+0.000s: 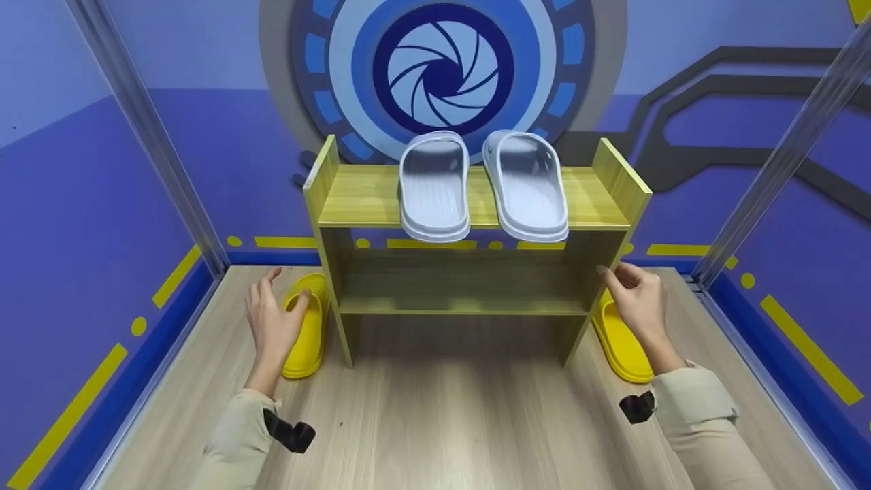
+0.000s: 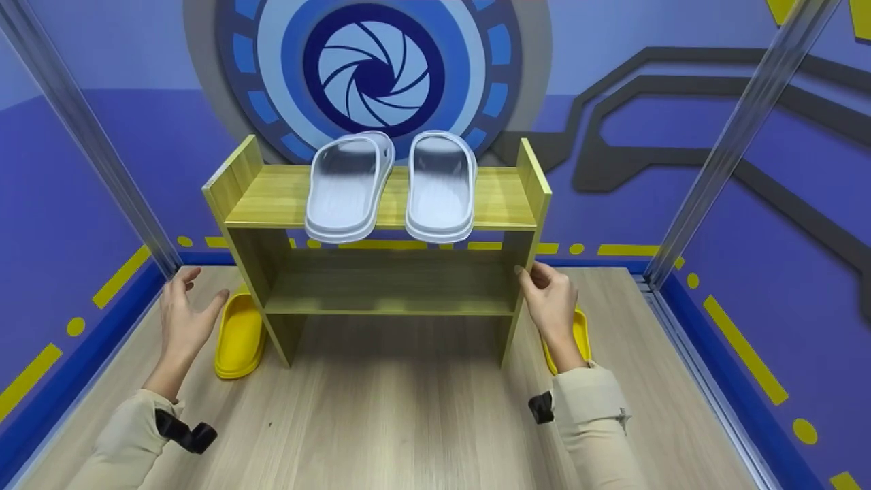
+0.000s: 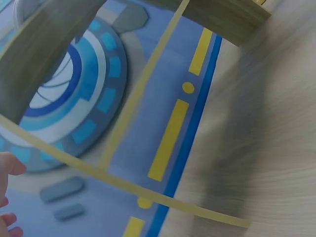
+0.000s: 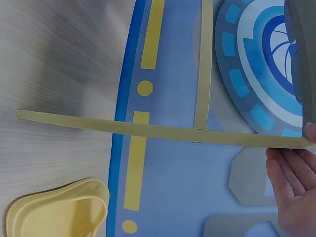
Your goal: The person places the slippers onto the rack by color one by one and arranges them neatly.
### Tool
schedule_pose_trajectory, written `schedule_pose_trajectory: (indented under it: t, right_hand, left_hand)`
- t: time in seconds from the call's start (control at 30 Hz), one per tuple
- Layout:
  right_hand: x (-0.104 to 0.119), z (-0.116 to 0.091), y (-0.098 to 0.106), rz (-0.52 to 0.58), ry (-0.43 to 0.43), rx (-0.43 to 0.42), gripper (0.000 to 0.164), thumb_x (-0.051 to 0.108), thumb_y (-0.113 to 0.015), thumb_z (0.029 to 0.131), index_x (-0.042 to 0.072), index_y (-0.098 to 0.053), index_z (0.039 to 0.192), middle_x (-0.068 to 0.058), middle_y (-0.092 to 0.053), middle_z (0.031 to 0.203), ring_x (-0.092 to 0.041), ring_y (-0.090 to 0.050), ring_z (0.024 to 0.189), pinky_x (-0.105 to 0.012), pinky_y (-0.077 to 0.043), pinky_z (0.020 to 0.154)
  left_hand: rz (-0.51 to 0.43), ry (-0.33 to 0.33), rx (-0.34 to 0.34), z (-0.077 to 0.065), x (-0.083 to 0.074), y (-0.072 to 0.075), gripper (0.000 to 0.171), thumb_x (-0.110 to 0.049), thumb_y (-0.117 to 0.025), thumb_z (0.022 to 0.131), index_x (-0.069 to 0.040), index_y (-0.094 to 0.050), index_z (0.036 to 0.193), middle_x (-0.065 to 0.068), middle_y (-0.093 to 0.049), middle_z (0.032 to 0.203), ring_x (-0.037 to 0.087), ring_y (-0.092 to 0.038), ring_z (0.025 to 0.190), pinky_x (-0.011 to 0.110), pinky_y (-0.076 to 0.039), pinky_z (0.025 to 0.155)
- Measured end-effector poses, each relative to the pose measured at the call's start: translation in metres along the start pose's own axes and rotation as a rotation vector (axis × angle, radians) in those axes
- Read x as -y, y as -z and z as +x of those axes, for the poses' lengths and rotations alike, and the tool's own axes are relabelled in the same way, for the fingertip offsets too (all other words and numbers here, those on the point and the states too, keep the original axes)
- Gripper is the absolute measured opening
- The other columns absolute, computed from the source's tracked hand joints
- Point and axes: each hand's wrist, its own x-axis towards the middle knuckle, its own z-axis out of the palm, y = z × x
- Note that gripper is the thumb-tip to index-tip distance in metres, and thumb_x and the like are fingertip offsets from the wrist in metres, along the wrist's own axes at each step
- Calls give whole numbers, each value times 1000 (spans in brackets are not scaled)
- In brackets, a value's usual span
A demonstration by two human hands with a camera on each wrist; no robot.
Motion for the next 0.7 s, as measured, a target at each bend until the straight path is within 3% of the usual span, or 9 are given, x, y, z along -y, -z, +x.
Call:
schedule_pose_trajectory:
  t: [0.33, 0.7]
  right_hand:
    - [-2, 0, 0, 18, 32, -14, 27, 19, -66, 84, -4, -68, 98, -18, -67, 85, 9, -54, 68, -8, -41, 63]
    - [1, 0, -1, -7, 1, 1, 31, 23, -65, 85, -3, -68, 100, -18, -67, 89, 9, -53, 69, -7, -41, 64]
  left_hand:
    - [7, 216, 94, -5, 28, -4, 70, -22, -65, 85, 0, -27, 139, 26, -26, 135, 41, -22, 125, 58, -16, 98]
    - [102, 372, 133, -15, 66, -11, 80, -26, -64, 83, 3, -17, 141, 30, -21, 139, 47, -20, 125, 60, -18, 97]
